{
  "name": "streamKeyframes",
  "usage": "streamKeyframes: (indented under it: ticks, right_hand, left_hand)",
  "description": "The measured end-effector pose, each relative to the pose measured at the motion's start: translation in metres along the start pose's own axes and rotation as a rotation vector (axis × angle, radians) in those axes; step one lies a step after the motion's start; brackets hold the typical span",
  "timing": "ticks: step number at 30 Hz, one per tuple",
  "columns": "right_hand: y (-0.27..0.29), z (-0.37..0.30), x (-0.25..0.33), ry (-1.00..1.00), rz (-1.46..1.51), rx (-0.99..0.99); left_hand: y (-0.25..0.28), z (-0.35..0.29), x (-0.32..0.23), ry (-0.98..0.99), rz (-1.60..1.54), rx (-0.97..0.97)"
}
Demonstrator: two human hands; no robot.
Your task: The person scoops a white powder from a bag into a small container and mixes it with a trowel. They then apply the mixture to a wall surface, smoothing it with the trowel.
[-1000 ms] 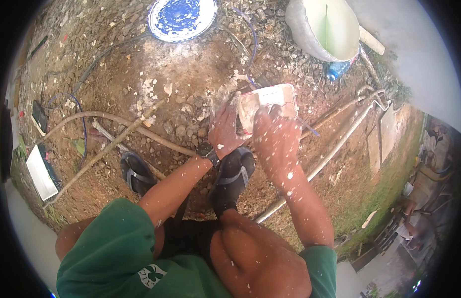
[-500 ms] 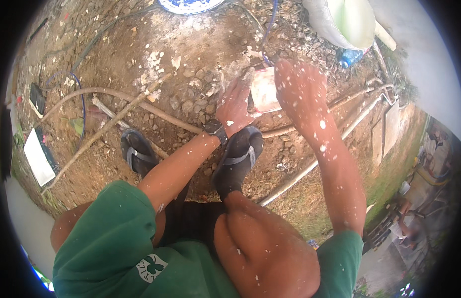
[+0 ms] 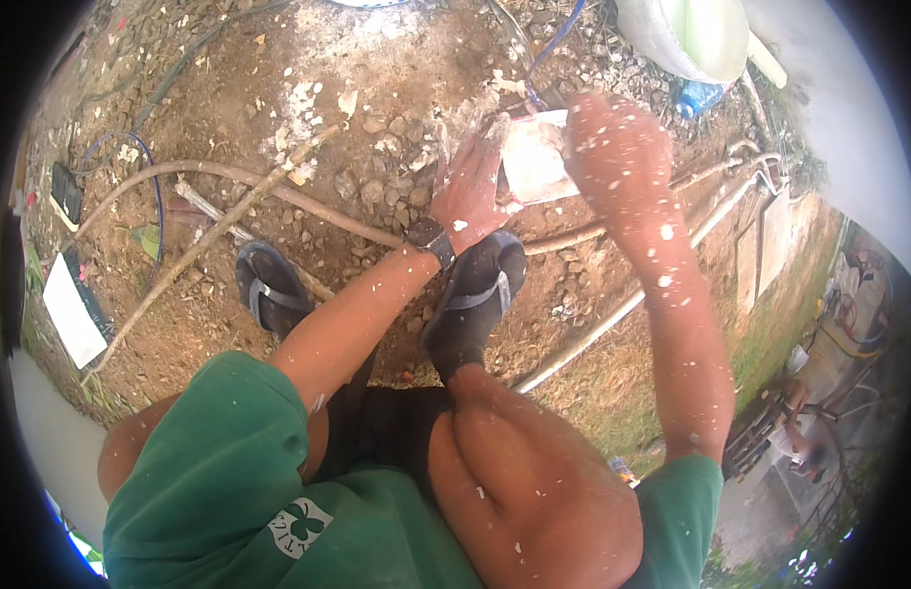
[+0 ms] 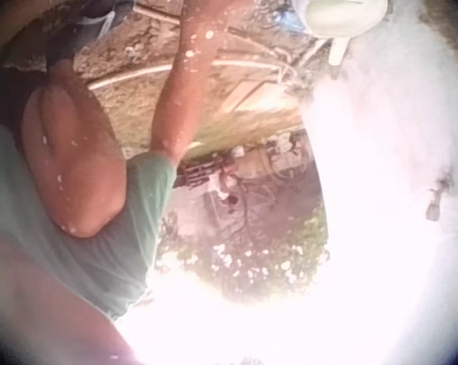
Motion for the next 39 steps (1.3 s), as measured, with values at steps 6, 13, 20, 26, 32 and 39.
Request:
streamKeyframes:
  ticks: [6,13,20,26,32,39]
  right_hand:
    - [0.012,0.000,-0.034,-0.303,0.089,0.041]
    - [0.009,-0.010,-0.058,-0.379,0.197,0.210]
    - [0.009,0.035,-0.103,-0.401,-0.065,0.337]
    - [0.002,0.060,-0.037,-0.168,-0.055,0.231]
    - [-0.003,0.067,-0.053,-0.272,-0.163,0.647]
    - [0.018,0.030,-0.125,-0.314,0.264,0.426]
  left_hand:
    - [-0.002,-0.001,0.003,-0.002,-0.009,0.001]
    - [0.001,0.003,0.004,-0.007,-0.052,-0.005]
    - [-0.001,0.010,-0.005,-0.060,0.023,-0.002]
    - [0.004,0.016,-0.004,-0.022,-0.041,-0.078]
    - [0.014,0.019,-0.002,-0.024,-0.052,-0.056]
    - [0.049,0.044,-0.002,-0.148,-0.118,-0.188]
Point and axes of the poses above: each hand's wrist, its own z-axis towards the middle knuckle, its own y-axis out of the back of the hand, x = y × z, the point moved 9 cm from there along z, towards the middle knuckle, and after that the axes turned 14 degrees about z, right-handed, at the moved point
